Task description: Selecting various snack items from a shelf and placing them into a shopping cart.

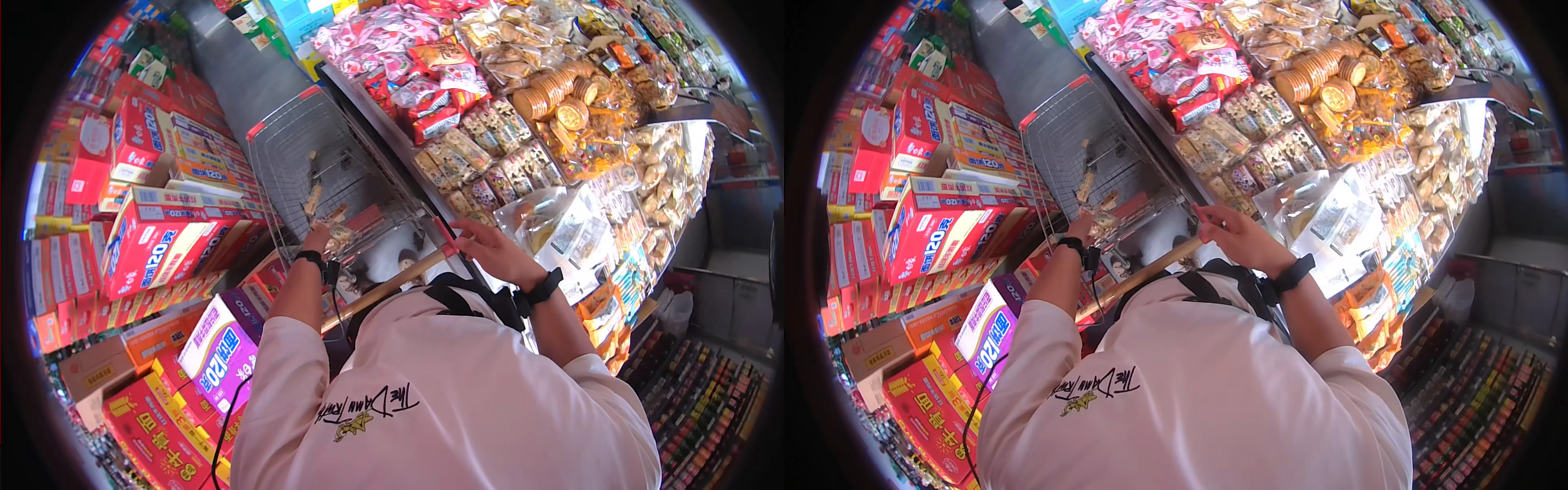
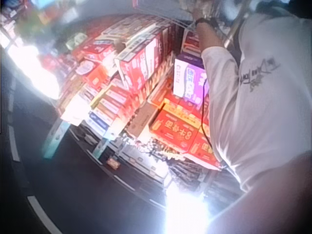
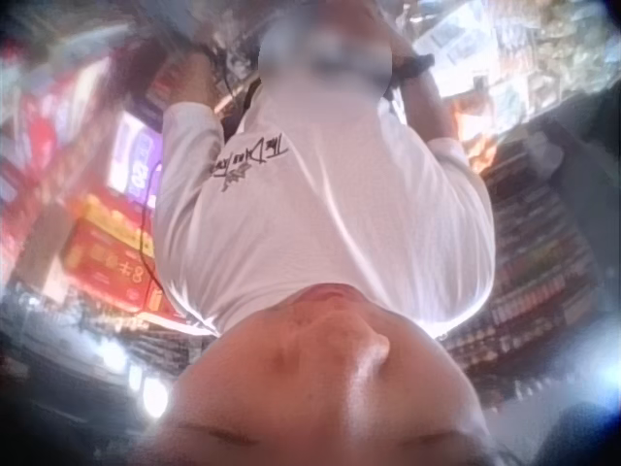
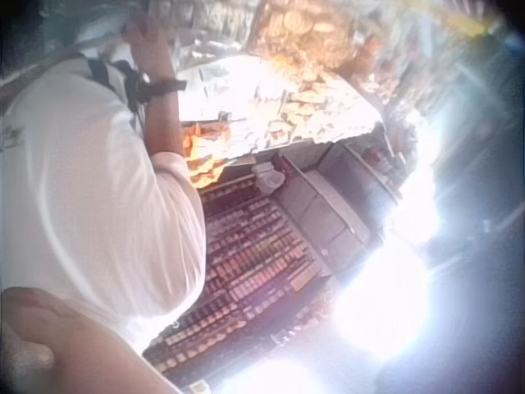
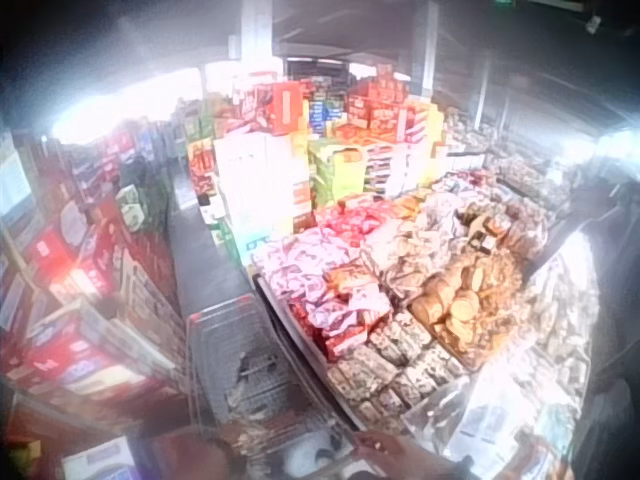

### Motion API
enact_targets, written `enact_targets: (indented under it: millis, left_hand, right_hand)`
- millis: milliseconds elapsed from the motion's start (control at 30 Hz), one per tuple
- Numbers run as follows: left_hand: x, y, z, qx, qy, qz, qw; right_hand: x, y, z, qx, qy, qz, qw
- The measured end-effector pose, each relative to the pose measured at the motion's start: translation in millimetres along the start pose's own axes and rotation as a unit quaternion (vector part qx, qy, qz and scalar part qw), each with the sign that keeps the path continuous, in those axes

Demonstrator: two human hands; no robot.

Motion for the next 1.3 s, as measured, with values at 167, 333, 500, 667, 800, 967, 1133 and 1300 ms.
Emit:
enact_targets:
  millis: [167,333,500,667,800,967,1133,1300]
  left_hand:
    - [4,-10,-16,-0.015,0.100,-0.036,0.994]
    - [85,-30,13,0.210,0.118,-0.137,0.961]
    - [195,-44,15,0.277,0.217,-0.057,0.934]
    - [287,-31,-23,0.358,0.230,-0.059,0.903]
    - [316,-35,-35,0.319,0.238,-0.074,0.914]
    - [332,-53,-13,0.335,0.281,-0.076,0.896]
    - [331,-53,19,0.306,0.335,-0.130,0.882]
    - [348,-18,76,0.222,0.358,-0.276,0.864]
  right_hand:
    - [1,-33,27,0.152,0.011,0.006,0.988]
    - [-39,-82,5,0.426,-0.013,0.108,0.898]
    - [-112,-103,9,0.591,0.017,0.144,0.794]
    - [-173,-83,30,0.622,0.008,0.144,0.770]
    - [-197,-86,42,0.654,0.064,0.150,0.738]
    - [-190,-102,30,0.631,0.044,0.158,0.758]
    - [-164,-110,9,0.570,0.035,0.194,0.798]
    - [-108,-57,-60,0.426,-0.243,0.200,0.848]
Point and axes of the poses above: each hand's wrist, its own x-axis away from the middle knuckle, its own y-axis out of the palm, z = x × y, the point moved 5 cm from there along -x, towards the middle knuckle, and after that the axes turned 7 degrees about -y, right-handed, at the moved point
